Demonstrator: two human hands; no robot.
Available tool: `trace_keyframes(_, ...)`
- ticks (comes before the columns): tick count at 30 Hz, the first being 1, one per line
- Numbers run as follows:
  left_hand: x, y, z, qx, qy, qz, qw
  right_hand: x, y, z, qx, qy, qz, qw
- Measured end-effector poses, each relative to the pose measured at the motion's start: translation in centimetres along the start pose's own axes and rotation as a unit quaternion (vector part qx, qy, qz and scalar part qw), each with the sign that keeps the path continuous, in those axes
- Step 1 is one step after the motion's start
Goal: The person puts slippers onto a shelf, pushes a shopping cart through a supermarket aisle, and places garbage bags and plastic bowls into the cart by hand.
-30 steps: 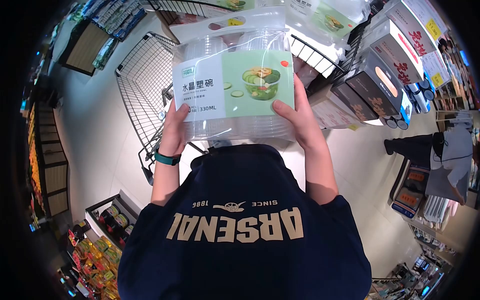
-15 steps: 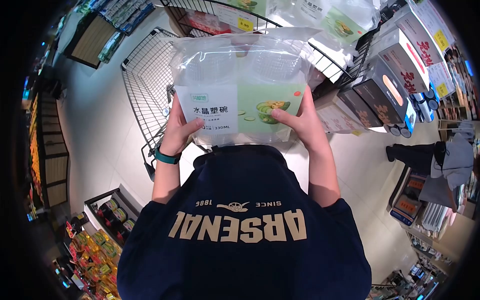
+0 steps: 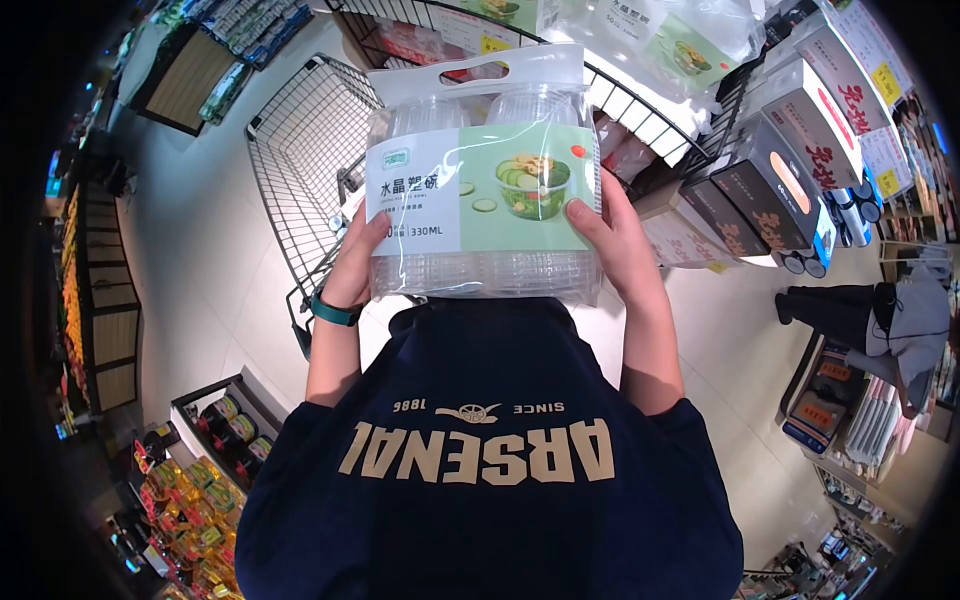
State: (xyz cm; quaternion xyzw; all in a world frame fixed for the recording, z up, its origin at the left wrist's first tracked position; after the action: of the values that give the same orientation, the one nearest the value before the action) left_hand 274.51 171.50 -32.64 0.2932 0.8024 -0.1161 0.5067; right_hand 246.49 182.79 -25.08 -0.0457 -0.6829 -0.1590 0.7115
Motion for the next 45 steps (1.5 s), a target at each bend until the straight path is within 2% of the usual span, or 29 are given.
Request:
trace_keyframes(6,-0.1,-0.3,-0.1,0.010,-0.049,-0.028,0.998,-0.6,-0.3,-0.4,0.026,-0.034,-0.020,0.999)
trace_keyframes(9,0.2,-0.3,-0.9,-0.002,-0.082,-0.050,0.995,-2.4,-0.7,-0.3,0.019,0.026,-0.011,0.999)
trace_keyframes(11,0.6,-0.7,-1.5,0.034,-0.171,-0.120,0.977,-2.8,-1.4,0.2,0.027,0.009,-0.008,1.000)
trace_keyframes(15,1.2,-0.5,-2.9,0.021,-0.097,-0.125,0.987,-2.0,-2.2,0.4,-0.028,0.020,-0.020,0.999)
trace_keyframes(17,1.8,-0.4,-2.8,0.028,-0.013,-0.124,0.992,-1.6,-2.9,0.1,-0.017,0.032,-0.016,0.999)
trace_keyframes(18,1.7,-0.3,-2.5,0.012,-0.013,-0.120,0.993,-1.2,-3.3,-0.4,-0.022,0.042,-0.008,0.999)
trace_keyframes(21,0.5,0.0,-0.3,-0.011,-0.052,-0.125,0.991,0.4,-4.5,-2.6,-0.008,0.128,0.042,0.991)
trace_keyframes(23,-0.3,0.3,1.5,-0.039,-0.056,-0.112,0.991,0.8,-5.9,-4.0,-0.001,0.124,0.043,0.991)
trace_keyframes(26,-3.0,0.0,5.5,-0.100,-0.054,-0.080,0.990,2.5,-8.4,-8.1,0.023,0.179,0.108,0.978)
trace_keyframes(27,-2.7,-0.6,7.4,-0.140,-0.120,-0.133,0.974,3.4,-9.1,-10.0,0.028,0.180,0.105,0.978)
trace_keyframes(29,-4.3,-1.8,11.0,-0.120,-0.109,-0.196,0.967,5.1,-10.8,-14.0,0.058,0.143,0.154,0.976)
trace_keyframes(30,-5.7,-2.0,12.2,-0.142,-0.042,-0.178,0.973,5.1,-12.1,-15.5,0.061,0.145,0.151,0.976)
trace_keyframes(32,-8.5,-2.4,15.2,-0.167,0.078,-0.143,0.972,4.8,-15.7,-18.6,0.086,0.268,0.262,0.923)
trace_keyframes(34,-7.7,-3.5,19.3,-0.215,0.088,-0.134,0.963,1.9,-20.9,-20.6,0.124,0.331,0.289,0.889)
trace_keyframes(35,-7.1,-4.0,21.1,-0.222,0.086,-0.113,0.965,0.1,-22.9,-21.8,0.127,0.333,0.287,0.889)
trace_keyframes(37,-6.0,-5.6,23.2,-0.264,0.078,-0.091,0.957,-3.9,-26.5,-24.2,0.180,0.306,0.109,0.928)
trace_keyframes(38,-5.2,-6.2,24.4,-0.303,0.066,-0.068,0.948,-5.9,-28.0,-25.4,0.182,0.309,0.105,0.927)
trace_keyframes(40,-3.2,-7.8,27.5,-0.324,0.060,-0.051,0.943,-9.4,-30.7,-28.0,0.252,0.219,0.076,0.940)
trace_keyframes(42,-1.4,-9.5,30.4,-0.362,0.031,-0.025,0.931,-12.2,-32.6,-29.9,0.249,0.237,0.053,0.938)
trace_keyframes(45,0.9,-11.7,34.0,-0.362,0.011,0.017,0.932,-16.2,-35.4,-31.3,0.245,0.234,0.014,0.941)
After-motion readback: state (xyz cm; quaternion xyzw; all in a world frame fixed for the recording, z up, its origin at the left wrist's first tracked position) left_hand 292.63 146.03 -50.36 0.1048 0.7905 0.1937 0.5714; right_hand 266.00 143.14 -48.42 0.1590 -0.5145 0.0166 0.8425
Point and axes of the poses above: each hand's wrist, its own y-axis away from the middle knuckle, its own z-axis out of the back of the hand, x = y × z, the point moved 1 cm from there along -y, towards the middle knuckle, and after that the axes turned 2 degrees about -z, right-handed, at the moved point
